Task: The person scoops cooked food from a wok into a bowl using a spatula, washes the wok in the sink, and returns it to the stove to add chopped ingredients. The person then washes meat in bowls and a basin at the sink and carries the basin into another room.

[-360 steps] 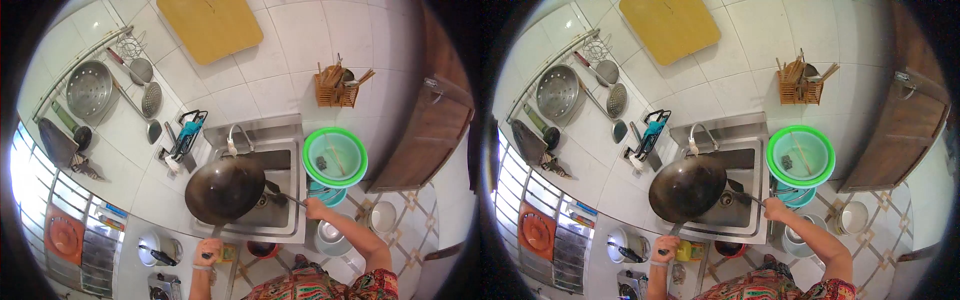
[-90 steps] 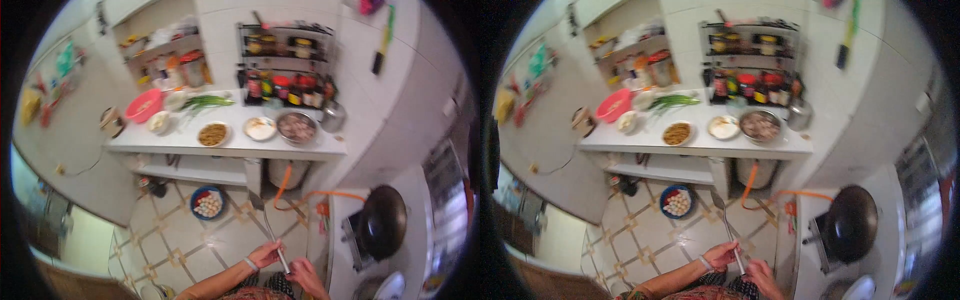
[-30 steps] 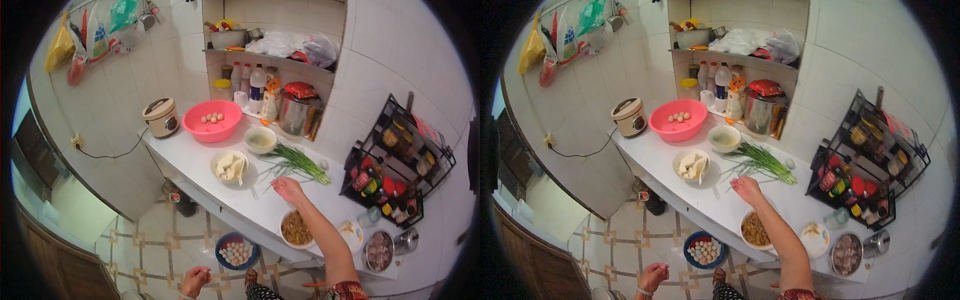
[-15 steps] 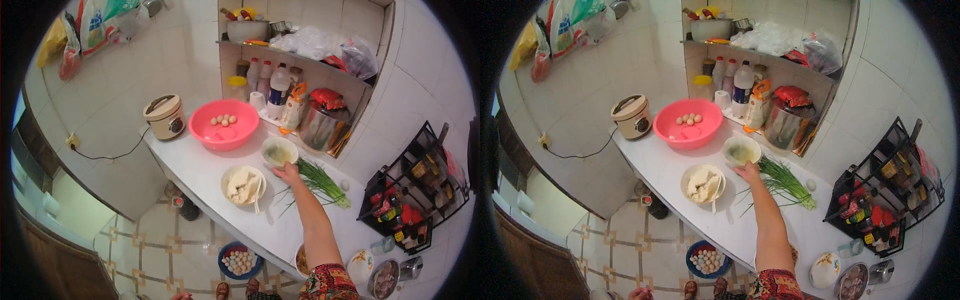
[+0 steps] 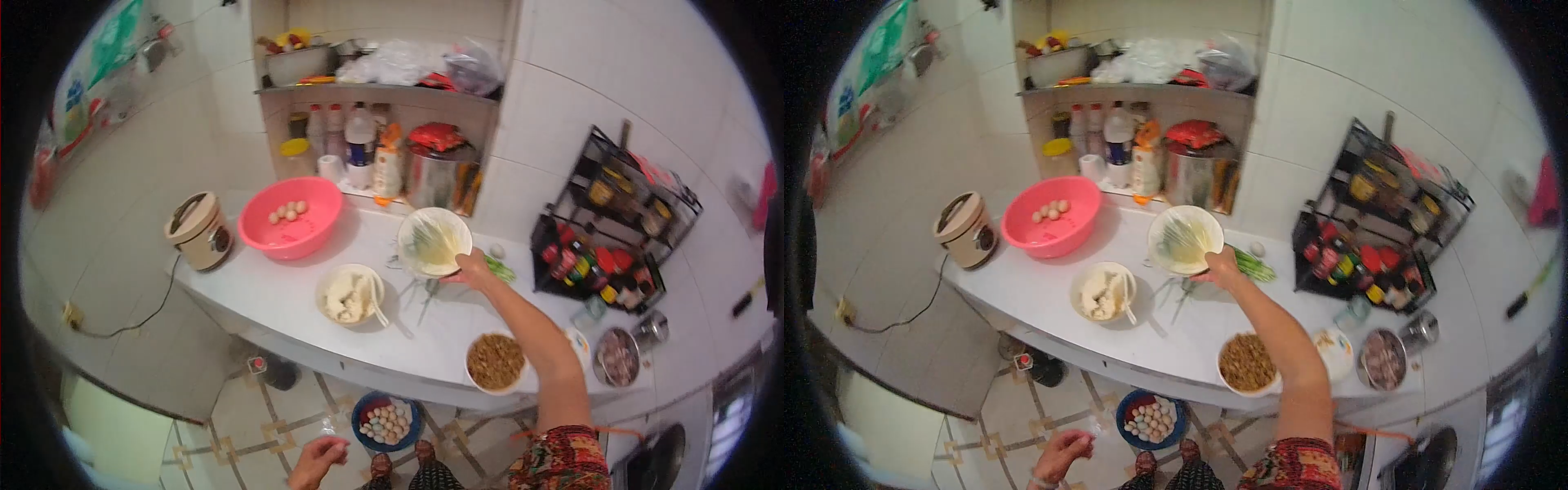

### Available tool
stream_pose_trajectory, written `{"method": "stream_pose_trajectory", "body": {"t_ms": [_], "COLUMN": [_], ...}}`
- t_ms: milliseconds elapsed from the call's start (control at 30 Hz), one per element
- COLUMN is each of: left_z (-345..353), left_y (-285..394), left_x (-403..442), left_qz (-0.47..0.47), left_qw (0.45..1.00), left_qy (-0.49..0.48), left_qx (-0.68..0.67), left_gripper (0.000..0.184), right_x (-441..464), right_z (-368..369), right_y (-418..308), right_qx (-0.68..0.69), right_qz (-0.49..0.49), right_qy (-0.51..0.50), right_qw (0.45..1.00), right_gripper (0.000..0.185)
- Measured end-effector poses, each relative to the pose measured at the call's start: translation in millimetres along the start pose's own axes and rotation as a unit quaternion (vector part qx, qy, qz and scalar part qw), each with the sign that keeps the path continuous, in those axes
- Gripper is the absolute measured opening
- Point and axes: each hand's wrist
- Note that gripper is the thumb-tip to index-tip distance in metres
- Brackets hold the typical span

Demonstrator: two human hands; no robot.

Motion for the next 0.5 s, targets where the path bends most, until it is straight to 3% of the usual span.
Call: {"method": "stream_pose_trajectory", "body": {"t_ms": [167, 233, 300, 433, 500], "left_z": [78, 129, 169, 231, 256], "left_y": [41, 55, 74, 69, 35], "left_x": [69, 85, 87, 57, 41], "left_qz": [0.009, 0.001, -0.132, -0.13, -0.114], "left_qw": [0.976, 0.963, 0.914, 0.827, 0.851], "left_qy": [-0.215, -0.228, -0.295, -0.48, -0.472], "left_qx": [-0.044, -0.144, -0.247, -0.261, -0.199], "left_gripper": [0.036, 0.043, 0.051, 0.054, 0.052], "right_x": [-141, -204, -261, -377, -425], "right_z": [-64, -82, -104, -131, -149], "right_y": [-29, -32, -28, -8, 9], "right_qx": [-0.043, -0.041, -0.044, -0.047, -0.028], "right_qz": [0.007, 0.023, 0.034, 0.074, 0.092], "right_qy": [0.01, 0.0, -0.005, 0.079, 0.094], "right_qw": [0.999, 0.999, 0.998, 0.993, 0.991], "right_gripper": [0.042, 0.042, 0.045, 0.046, 0.047]}}
Point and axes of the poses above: each hand's wrist, its own x-axis towards the middle knuckle, its own z-axis out of the palm, y = z × x, and after that the axes turned 7 degrees about y, right-handed
